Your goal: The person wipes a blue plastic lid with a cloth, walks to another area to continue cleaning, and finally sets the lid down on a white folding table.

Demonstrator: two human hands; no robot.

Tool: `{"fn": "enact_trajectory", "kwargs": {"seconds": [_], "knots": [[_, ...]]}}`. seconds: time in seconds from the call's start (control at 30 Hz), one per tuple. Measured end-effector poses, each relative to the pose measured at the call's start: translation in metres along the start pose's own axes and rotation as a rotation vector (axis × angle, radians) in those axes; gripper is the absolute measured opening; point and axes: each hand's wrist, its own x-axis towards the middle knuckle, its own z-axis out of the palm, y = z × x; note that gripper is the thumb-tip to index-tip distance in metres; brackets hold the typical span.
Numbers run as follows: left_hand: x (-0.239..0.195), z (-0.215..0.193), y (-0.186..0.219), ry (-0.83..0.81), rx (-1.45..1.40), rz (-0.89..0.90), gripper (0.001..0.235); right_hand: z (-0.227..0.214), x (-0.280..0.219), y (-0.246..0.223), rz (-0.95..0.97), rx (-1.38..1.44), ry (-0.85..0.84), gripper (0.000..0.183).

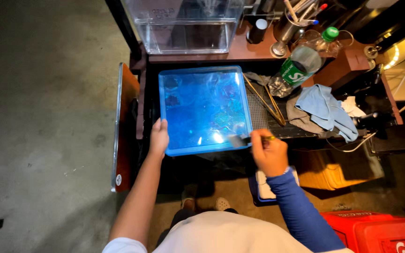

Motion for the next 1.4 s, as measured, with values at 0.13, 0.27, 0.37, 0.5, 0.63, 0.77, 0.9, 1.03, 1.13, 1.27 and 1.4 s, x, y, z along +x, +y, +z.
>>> {"fn": "enact_trajectory", "kwargs": {"seconds": [0.13,0.27,0.37,0.5,0.63,0.77,0.9,1.03,1.13,1.27,1.4], "knots": [[0.000,-0.001,0.003,-0.052,-0.043,-0.055,0.041,0.013,-0.005,-0.017,-0.165,-0.246,0.000,0.012],[0.006,-0.004,0.002,-0.085,-0.262,-0.226,0.043,0.080,-0.022,-0.052,-0.328,-0.089,-0.256,0.010],[0.010,-0.009,-0.003,-0.194,-0.478,-0.252,0.044,0.096,-0.014,-0.063,-0.136,0.084,-0.415,0.017],[0.018,-0.016,-0.008,-0.325,-0.611,-0.249,0.043,0.053,0.014,-0.060,-0.140,-0.121,-0.134,0.023],[0.025,-0.019,-0.009,-0.368,-0.659,-0.271,0.045,0.059,0.004,-0.070,-0.123,-0.252,-0.222,0.012],[0.026,-0.020,-0.007,-0.411,-0.688,-0.286,0.045,0.109,-0.027,-0.094,-0.497,0.149,-0.558,0.012],[0.029,-0.026,0.000,-0.410,-0.609,-0.346,0.046,0.096,-0.008,-0.086,-0.261,0.145,-0.306,0.015],[0.030,-0.027,0.000,-0.380,-0.565,-0.441,0.047,0.092,0.007,-0.074,-0.050,-0.137,-0.210,0.019],[0.030,-0.022,-0.006,-0.422,-0.643,-0.357,0.046,0.109,-0.003,-0.071,-0.054,0.118,-0.518,0.019],[0.035,-0.025,-0.009,-0.356,-0.657,-0.423,0.051,0.122,0.033,-0.068,-0.075,-0.051,-0.319,0.019],[0.035,-0.019,-0.014,-0.266,-0.739,-0.532,0.058,0.139,0.080,-0.071,-0.222,0.110,-0.355,0.023]]}}
